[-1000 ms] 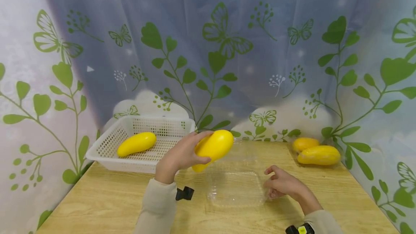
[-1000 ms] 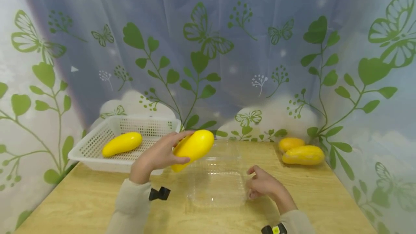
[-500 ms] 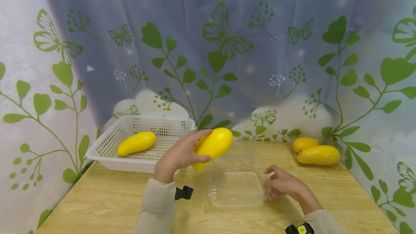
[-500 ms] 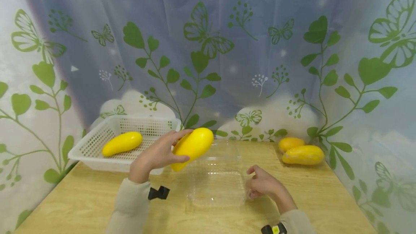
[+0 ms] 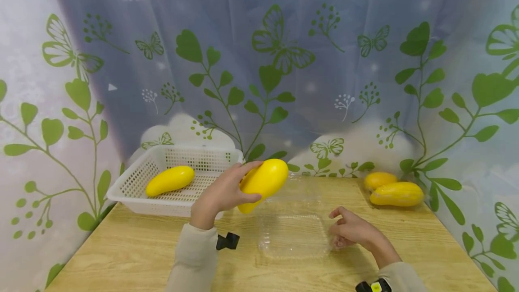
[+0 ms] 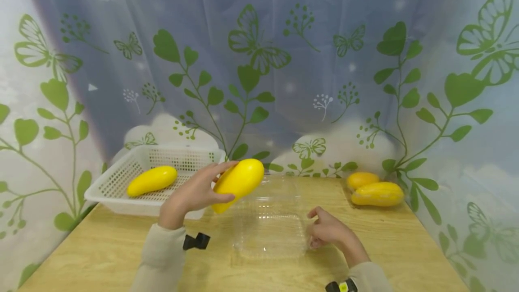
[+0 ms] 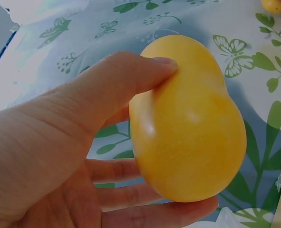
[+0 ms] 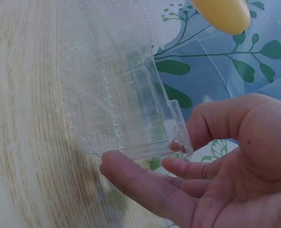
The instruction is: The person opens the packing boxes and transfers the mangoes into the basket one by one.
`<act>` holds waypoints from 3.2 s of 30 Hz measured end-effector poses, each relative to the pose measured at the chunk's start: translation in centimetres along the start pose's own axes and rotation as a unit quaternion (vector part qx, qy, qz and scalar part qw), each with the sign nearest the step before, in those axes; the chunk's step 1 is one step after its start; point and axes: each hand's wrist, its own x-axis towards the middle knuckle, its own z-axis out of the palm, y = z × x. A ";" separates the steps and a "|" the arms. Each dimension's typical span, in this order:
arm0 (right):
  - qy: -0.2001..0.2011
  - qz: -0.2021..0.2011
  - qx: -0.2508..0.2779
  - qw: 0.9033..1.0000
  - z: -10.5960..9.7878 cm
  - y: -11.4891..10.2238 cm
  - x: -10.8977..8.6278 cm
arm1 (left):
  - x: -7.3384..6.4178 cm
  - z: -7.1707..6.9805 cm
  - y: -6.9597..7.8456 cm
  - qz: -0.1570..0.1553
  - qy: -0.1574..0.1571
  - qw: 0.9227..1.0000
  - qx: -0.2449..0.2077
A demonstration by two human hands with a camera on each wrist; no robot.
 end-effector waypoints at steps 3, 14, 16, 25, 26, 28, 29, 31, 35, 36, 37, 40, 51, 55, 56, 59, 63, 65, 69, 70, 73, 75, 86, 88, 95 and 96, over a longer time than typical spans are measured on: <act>0.000 0.004 0.001 1.000 0.0 0.1 0.0 | 0.1 0.0 0.0 0.003 -0.002 1.000 0.001; 0.006 -0.008 0.000 1.000 0.0 0.0 -0.1 | 0.1 -0.2 0.1 0.014 0.006 1.000 -0.006; 0.009 0.000 0.005 1.000 0.0 0.1 -0.2 | 0.0 -0.2 0.0 0.014 0.007 1.000 -0.010; -0.001 -0.008 0.010 1.000 0.2 0.8 -0.3 | -0.3 -0.5 -0.5 0.012 0.021 1.000 -0.013; -0.002 -0.010 0.010 1.000 0.3 0.8 -0.3 | -0.3 -0.6 -0.5 0.011 0.021 1.000 -0.012; -0.004 -0.010 0.012 1.000 0.3 0.8 -0.3 | -0.2 -0.8 -0.6 0.017 0.022 1.000 -0.007; -0.004 -0.010 0.012 1.000 0.3 0.8 -0.2 | -0.2 -0.9 -0.6 0.019 0.021 1.000 -0.006; -0.004 -0.009 0.011 1.000 0.2 0.8 -0.2 | 0.0 -1.2 -0.6 0.021 0.021 1.000 -0.005; 0.000 -0.007 0.006 1.000 0.2 0.8 -0.2 | 0.1 -2.0 -0.7 0.018 0.017 1.000 -0.003; 0.000 -0.006 0.005 1.000 0.2 0.8 -0.2 | 0.0 -2.2 -0.8 0.014 0.018 1.000 -0.002; -0.001 -0.006 0.006 1.000 0.2 0.8 -0.1 | 0.0 -2.4 -0.9 0.012 0.019 1.000 0.001; -0.004 -0.007 0.006 1.000 0.2 0.8 0.0 | -0.4 -2.9 -1.4 0.002 0.022 1.000 0.011; 0.003 -0.005 0.005 1.000 0.2 0.3 0.0 | -0.9 -3.9 -2.9 -0.012 0.022 0.999 0.029; 0.005 -0.003 0.005 1.000 0.2 0.2 -0.1 | -0.8 -4.4 -3.1 -0.018 0.022 0.998 0.051; 0.005 -0.003 0.005 1.000 0.2 0.2 -0.2 | -0.8 -4.5 -3.1 -0.019 0.022 0.998 0.055; 0.008 -0.001 0.004 1.000 0.2 0.1 -0.1 | -0.7 -4.9 -3.1 -0.017 0.018 0.998 0.062; 0.011 0.001 0.002 1.000 0.1 0.1 -0.1 | -0.6 -5.4 -3.2 -0.017 0.017 0.997 0.070; 0.011 0.000 0.000 1.000 0.1 0.2 0.0 | -0.6 -5.6 -3.2 -0.017 0.018 0.997 0.074; 0.009 -0.004 -0.002 1.000 0.1 0.2 -0.1 | -0.6 -5.9 -3.6 -0.015 0.021 0.997 0.079; 0.008 -0.006 -0.002 1.000 0.1 0.2 -0.1 | -0.5 -6.0 -3.7 -0.015 0.020 0.996 0.080; 0.005 -0.010 0.001 1.000 0.2 0.3 -0.1 | -0.5 -6.3 -4.1 -0.020 0.020 0.996 0.084; 0.004 -0.009 0.004 1.000 0.2 0.3 -0.1 | -0.5 -6.5 -4.3 -0.025 0.020 0.996 0.087; 0.009 0.004 0.006 1.000 0.2 0.3 0.0 | 0.6 -7.7 -4.8 -0.038 0.004 0.993 0.115; 0.009 0.003 0.004 1.000 0.2 0.3 0.0 | 0.8 -8.1 -4.8 -0.039 0.001 0.992 0.123; 0.010 0.000 0.003 1.000 0.1 0.4 0.1 | 1.5 -9.3 -5.2 -0.050 -0.010 0.990 0.130; 0.011 0.001 0.001 1.000 0.1 0.4 0.1 | 1.5 -9.4 -5.4 -0.053 -0.014 0.990 0.130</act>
